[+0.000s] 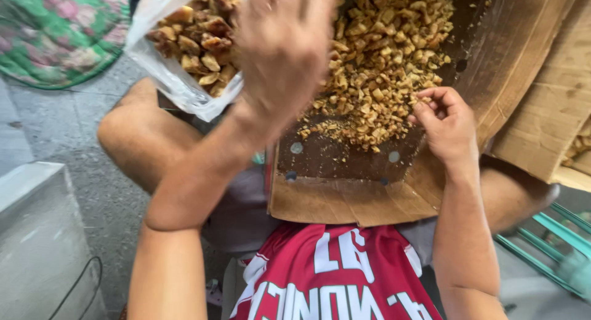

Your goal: The person sits on the floor and sorts walnut pieces by hand from a cardboard box into a plastic bag. They repeatedly pick up handfuls of nuts, separate larger pieces, and place them into the bag while leaving smaller fragments in the box.

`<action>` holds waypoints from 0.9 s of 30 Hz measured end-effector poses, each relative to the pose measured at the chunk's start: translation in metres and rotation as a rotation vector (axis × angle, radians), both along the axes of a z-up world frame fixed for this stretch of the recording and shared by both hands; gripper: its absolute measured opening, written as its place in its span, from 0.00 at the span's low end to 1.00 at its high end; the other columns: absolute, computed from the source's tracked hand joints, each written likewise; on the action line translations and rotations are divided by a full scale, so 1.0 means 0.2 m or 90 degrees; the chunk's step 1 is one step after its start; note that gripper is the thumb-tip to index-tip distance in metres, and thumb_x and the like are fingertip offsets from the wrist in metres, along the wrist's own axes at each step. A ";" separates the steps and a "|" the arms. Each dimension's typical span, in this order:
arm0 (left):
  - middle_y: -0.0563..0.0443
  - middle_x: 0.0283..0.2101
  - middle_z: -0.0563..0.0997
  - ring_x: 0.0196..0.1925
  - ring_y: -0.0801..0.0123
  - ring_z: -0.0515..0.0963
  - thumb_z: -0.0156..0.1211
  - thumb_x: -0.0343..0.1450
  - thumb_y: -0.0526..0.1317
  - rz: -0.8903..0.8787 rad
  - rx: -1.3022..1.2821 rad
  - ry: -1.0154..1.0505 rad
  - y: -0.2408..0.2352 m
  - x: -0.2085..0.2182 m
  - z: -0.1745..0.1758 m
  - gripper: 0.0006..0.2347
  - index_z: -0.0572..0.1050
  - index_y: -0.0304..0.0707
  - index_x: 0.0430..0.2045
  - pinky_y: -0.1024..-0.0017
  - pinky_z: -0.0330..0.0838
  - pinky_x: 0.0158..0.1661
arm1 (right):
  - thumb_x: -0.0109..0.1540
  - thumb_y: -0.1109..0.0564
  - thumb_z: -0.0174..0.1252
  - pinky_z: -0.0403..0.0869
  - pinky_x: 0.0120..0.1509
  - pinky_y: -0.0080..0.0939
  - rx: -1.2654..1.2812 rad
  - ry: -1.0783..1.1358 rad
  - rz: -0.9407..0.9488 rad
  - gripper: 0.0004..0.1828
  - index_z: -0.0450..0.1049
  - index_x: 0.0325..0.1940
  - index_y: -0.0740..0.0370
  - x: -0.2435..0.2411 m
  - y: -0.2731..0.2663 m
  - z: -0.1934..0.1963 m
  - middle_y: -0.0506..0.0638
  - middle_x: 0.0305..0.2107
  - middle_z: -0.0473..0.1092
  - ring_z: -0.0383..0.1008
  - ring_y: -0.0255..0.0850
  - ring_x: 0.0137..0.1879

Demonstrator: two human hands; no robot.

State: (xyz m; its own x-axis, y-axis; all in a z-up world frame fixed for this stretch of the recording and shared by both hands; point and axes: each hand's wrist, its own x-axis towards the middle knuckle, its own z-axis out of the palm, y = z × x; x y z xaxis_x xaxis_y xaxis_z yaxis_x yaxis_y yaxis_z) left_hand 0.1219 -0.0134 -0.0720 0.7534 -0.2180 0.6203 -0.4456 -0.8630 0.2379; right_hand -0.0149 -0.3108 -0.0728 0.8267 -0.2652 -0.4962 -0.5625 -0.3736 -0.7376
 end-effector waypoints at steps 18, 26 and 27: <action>0.36 0.46 0.77 0.46 0.46 0.81 0.63 0.65 0.33 0.040 0.127 0.702 -0.21 -0.66 -0.09 0.15 0.74 0.28 0.45 0.59 0.82 0.40 | 0.71 0.43 0.59 0.78 0.47 0.47 -0.341 -0.144 0.613 0.18 0.74 0.52 0.60 0.44 0.38 -0.21 0.52 0.41 0.68 0.72 0.43 0.43; 0.29 0.49 0.70 0.43 0.38 0.81 0.61 0.65 0.27 0.115 -0.024 0.677 -0.27 -0.41 -0.23 0.24 0.64 0.30 0.58 0.54 0.82 0.40 | 0.72 0.55 0.54 0.68 0.35 0.33 0.284 -0.024 0.113 0.06 0.73 0.48 0.58 0.20 -0.09 -0.14 0.50 0.39 0.71 0.66 0.33 0.35; 0.29 0.49 0.70 0.43 0.37 0.81 0.60 0.67 0.28 0.125 -0.053 0.648 -0.28 -0.40 -0.26 0.24 0.64 0.31 0.59 0.53 0.81 0.41 | 0.72 0.56 0.52 0.66 0.31 0.31 0.455 0.051 -0.013 0.05 0.72 0.47 0.58 0.19 -0.11 -0.14 0.49 0.38 0.71 0.63 0.31 0.32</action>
State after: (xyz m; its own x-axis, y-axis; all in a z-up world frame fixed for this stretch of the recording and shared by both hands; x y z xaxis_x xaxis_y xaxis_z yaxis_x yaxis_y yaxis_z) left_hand 0.0412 -0.0693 -0.1231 0.9470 -0.0211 -0.3206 0.1452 -0.8620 0.4856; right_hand 0.0224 -0.3337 -0.1015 0.7793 0.1312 -0.6128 -0.6263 0.1965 -0.7544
